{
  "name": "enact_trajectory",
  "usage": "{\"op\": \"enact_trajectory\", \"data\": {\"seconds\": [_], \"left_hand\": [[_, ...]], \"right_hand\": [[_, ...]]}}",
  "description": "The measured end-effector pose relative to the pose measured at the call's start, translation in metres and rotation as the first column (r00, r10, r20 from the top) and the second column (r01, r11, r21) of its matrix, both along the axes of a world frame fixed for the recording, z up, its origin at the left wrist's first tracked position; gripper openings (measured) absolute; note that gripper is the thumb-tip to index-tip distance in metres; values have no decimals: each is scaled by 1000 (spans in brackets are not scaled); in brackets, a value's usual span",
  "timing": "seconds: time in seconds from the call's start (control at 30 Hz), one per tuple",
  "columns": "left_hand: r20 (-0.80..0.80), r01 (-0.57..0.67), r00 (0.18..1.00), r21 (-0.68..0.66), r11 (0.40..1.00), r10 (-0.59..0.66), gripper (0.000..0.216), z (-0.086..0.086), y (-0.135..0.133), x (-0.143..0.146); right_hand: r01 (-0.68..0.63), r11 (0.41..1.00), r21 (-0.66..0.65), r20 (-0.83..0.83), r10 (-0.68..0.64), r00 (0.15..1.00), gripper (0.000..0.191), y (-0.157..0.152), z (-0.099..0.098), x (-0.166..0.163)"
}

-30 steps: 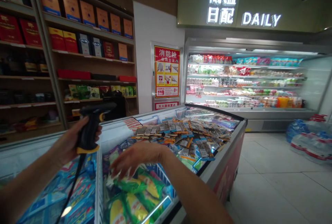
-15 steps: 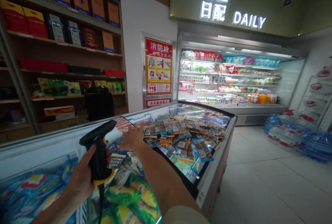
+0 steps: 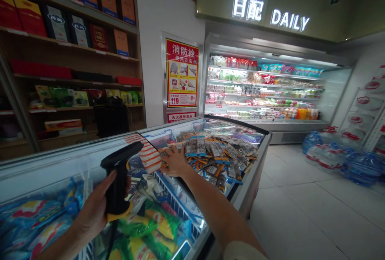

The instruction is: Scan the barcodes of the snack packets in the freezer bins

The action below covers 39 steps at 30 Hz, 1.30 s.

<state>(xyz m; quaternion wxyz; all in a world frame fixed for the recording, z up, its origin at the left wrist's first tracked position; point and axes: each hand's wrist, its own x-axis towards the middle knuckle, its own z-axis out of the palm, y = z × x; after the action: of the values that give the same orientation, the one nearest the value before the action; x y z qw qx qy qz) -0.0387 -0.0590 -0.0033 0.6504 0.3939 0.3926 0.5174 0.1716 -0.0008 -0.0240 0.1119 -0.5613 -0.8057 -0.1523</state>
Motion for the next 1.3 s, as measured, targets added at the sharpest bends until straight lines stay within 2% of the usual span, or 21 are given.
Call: {"op": "enact_trajectory", "data": {"seconds": [0.1,0.17,0.23,0.27,0.3,0.33,0.37,0.4,0.43,0.47,0.5,0.57,0.7,0.87,0.9,0.93,1.0,1.03,1.1,1.17,1.3], "left_hand": [[-27,25,999,13,1000,-25,39,0,-3,6],[-42,45,998,-2,999,-45,40,-1,-4,9],[-54,87,995,-10,996,-88,39,-2,-6,11],[-61,116,991,-4,993,-116,39,-3,-7,12],[-69,142,988,6,990,-141,39,-3,-8,12],[-76,157,985,18,987,-155,38,-4,-9,13],[-82,166,983,33,986,-163,38,-4,-10,15],[-89,169,982,44,985,-164,38,-4,-12,16],[-96,168,982,51,984,-163,38,-3,-13,18],[-102,167,982,50,985,-161,39,-2,-15,21],[-105,166,981,43,985,-161,40,0,-16,24],[-107,170,980,25,985,-166,41,4,-19,34],[-91,195,977,48,980,-191,40,12,-23,55],[-90,204,976,57,977,-198,34,14,-23,56],[-95,217,973,56,975,-211,32,14,-22,52],[-99,229,970,56,972,-223,31,14,-22,48],[-109,246,965,51,968,-239,29,15,-21,40],[-117,251,963,47,967,-244,28,16,-21,37],[-134,262,958,37,964,-255,25,17,-21,33],[-130,287,950,19,958,-282,23,16,-21,30],[-84,335,938,-19,942,-336,28,11,-20,28]], "right_hand": [[-79,997,7,14,78,997,46,-17,5,2],[-138,988,62,16,137,990,54,-35,12,5],[-87,979,184,-39,96,995,60,-58,19,20],[23,966,259,-108,6,994,57,-71,22,33],[239,917,321,-245,-163,956,51,-85,23,51],[485,812,326,-415,-338,845,50,-97,22,70],[685,679,263,-555,-475,683,51,-107,19,90],[821,549,158,-645,-573,506,53,-114,13,109],[888,459,34,-677,-643,358,58,-119,6,125],[898,435,-66,-662,-693,287,61,-119,-2,137],[881,451,-145,-628,-730,270,62,-117,-10,146],[860,470,-196,-571,-768,290,65,-107,-24,152],[835,526,-162,-572,-739,355,66,-90,-30,149],[846,533,-7,-620,-666,415,56,-97,-9,135],[829,559,31,-633,-631,449,54,-98,-3,128],[789,613,39,-646,-587,488,52,-98,3,119],[703,708,-63,-652,-563,508,56,-94,16,102],[677,724,-128,-640,-582,502,58,-90,21,94],[656,717,-235,-597,-639,485,58,-80,29,83],[643,712,-283,-568,-664,486,49,-72,33,79],[615,749,-247,-604,-615,506,33,-65,34,84]]}}
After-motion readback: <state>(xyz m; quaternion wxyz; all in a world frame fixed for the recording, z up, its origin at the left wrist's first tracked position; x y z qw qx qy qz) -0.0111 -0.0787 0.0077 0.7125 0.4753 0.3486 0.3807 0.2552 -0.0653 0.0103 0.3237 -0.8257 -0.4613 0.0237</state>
